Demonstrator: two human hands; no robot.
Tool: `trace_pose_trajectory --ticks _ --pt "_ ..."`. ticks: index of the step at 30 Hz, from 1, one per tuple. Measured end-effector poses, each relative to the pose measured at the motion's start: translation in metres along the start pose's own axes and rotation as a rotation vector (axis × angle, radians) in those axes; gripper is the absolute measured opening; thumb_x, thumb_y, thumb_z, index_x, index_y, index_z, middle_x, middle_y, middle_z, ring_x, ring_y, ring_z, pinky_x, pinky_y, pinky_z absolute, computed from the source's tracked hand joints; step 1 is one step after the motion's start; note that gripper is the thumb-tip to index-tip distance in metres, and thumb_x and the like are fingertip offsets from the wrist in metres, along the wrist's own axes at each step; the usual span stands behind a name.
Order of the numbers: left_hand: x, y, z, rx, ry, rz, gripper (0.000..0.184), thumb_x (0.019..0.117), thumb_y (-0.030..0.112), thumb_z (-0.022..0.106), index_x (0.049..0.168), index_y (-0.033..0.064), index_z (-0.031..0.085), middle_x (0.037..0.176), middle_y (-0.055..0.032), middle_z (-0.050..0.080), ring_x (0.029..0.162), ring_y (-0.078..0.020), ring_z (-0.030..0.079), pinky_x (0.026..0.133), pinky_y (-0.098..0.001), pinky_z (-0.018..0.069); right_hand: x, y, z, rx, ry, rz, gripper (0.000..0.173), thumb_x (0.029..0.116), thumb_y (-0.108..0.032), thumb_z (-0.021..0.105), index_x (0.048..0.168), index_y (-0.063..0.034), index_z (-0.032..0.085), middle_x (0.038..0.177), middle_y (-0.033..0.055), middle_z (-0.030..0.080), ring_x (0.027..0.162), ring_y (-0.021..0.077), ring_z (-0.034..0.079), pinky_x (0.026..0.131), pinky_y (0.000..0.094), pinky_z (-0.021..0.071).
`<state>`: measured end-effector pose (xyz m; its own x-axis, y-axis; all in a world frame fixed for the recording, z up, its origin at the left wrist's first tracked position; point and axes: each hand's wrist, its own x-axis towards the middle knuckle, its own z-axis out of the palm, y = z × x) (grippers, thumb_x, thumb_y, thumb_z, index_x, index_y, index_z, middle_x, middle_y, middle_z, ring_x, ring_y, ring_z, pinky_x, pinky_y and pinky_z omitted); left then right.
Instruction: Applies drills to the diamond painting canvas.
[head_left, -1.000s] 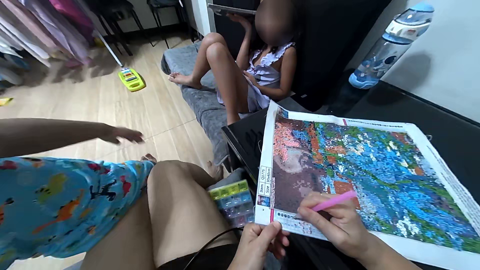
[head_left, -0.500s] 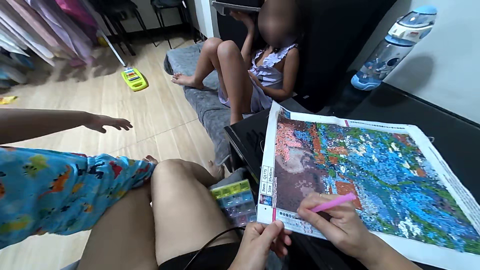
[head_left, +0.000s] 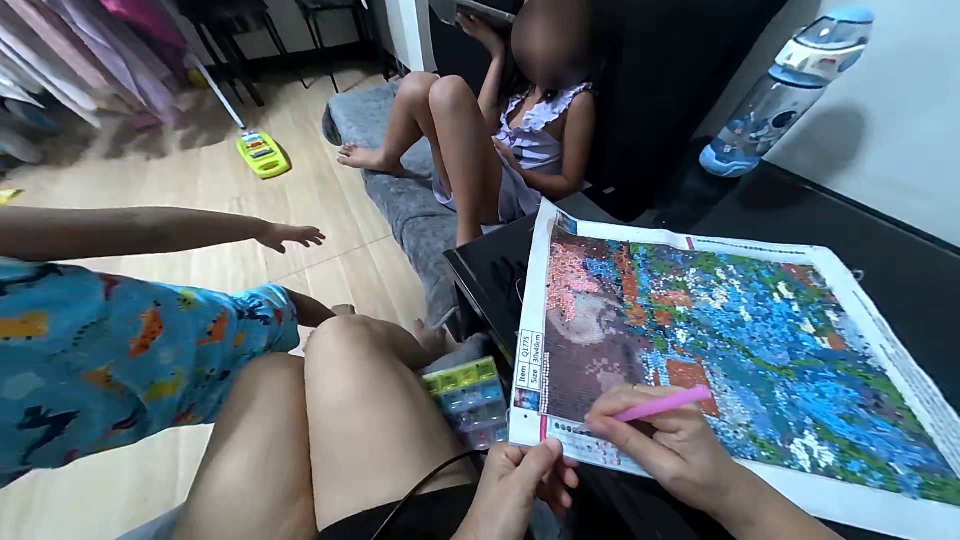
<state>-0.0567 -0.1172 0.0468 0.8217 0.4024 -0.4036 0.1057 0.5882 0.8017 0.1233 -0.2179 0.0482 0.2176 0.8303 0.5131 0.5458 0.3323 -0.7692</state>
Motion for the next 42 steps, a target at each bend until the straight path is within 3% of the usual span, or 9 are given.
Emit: trace_pose_trajectory --ticks 5,9,15,21,29,42 --pt "0.001 -0.002 -0.001 -0.009 -0.001 -0.011 0.037 0.1061 0.006 0.038 0.087 0.0046 0.070 0.076 0.0025 0.073 0.065 -0.0040 0.067 0.066 -0.0208 0.0579 0.000 0.001 0.000 0.035 0.052 0.015 0.025 0.1048 -0.025 0.059 0.095 -0.0046 0.069 0.083 -0.0017 0.070 0.077 -0.0075 0.061 0.071 0.0076 0.0496" --pt "-0.001 -0.002 -0.002 -0.024 -0.002 -0.015 0.037 0.1061 0.006 0.038 0.088 0.0040 0.071 0.077 0.0020 0.073 0.065 -0.0040 0.067 0.066 -0.0207 0.0578 -0.001 -0.001 0.000 0.054 0.172 0.058 0.020 0.1040 -0.027 0.060 0.097 -0.0132 0.072 0.088 -0.0095 0.072 0.078 -0.0072 0.065 0.070 0.0093 0.0545" --pt "-0.003 0.000 -0.003 -0.042 0.013 -0.022 0.036 0.1053 0.004 0.040 0.087 0.0044 0.071 0.077 0.0016 0.074 0.066 -0.0039 0.068 0.067 -0.0207 0.0579 0.007 -0.006 -0.009 -0.072 0.430 0.143 0.017 0.1018 -0.030 0.061 0.093 -0.0253 0.074 0.080 -0.0171 0.070 0.060 -0.0106 0.055 0.056 0.0065 0.0465" --pt "-0.004 -0.002 -0.002 -0.051 0.005 -0.008 0.032 0.1022 0.002 0.043 0.087 0.0061 0.071 0.079 0.0014 0.075 0.067 -0.0037 0.069 0.067 -0.0205 0.0580 0.008 -0.009 -0.007 -0.113 0.440 0.190 0.019 0.1022 -0.028 0.059 0.089 -0.0223 0.072 0.079 -0.0161 0.069 0.059 -0.0098 0.055 0.054 0.0067 0.0461" --pt "-0.010 -0.004 0.003 0.084 -0.170 -0.001 0.017 0.0983 0.000 0.055 0.095 0.0064 0.071 0.085 0.0065 0.076 0.073 0.0007 0.069 0.070 -0.0187 0.0564 0.009 -0.011 0.007 -0.059 0.380 0.181 0.019 0.1016 -0.026 0.060 0.091 -0.0156 0.073 0.081 -0.0138 0.070 0.065 -0.0117 0.057 0.057 0.0055 0.0467" --pt "-0.012 -0.008 0.002 0.150 -0.322 -0.037 0.014 0.0995 0.003 0.057 0.101 0.0017 0.070 0.089 0.0057 0.075 0.077 0.0012 0.068 0.073 -0.0199 0.0556 0.009 -0.008 0.014 -0.094 0.317 0.211 0.024 0.1005 -0.027 0.062 0.089 -0.0098 0.073 0.082 -0.0095 0.071 0.068 -0.0117 0.059 0.058 0.0050 0.0464"
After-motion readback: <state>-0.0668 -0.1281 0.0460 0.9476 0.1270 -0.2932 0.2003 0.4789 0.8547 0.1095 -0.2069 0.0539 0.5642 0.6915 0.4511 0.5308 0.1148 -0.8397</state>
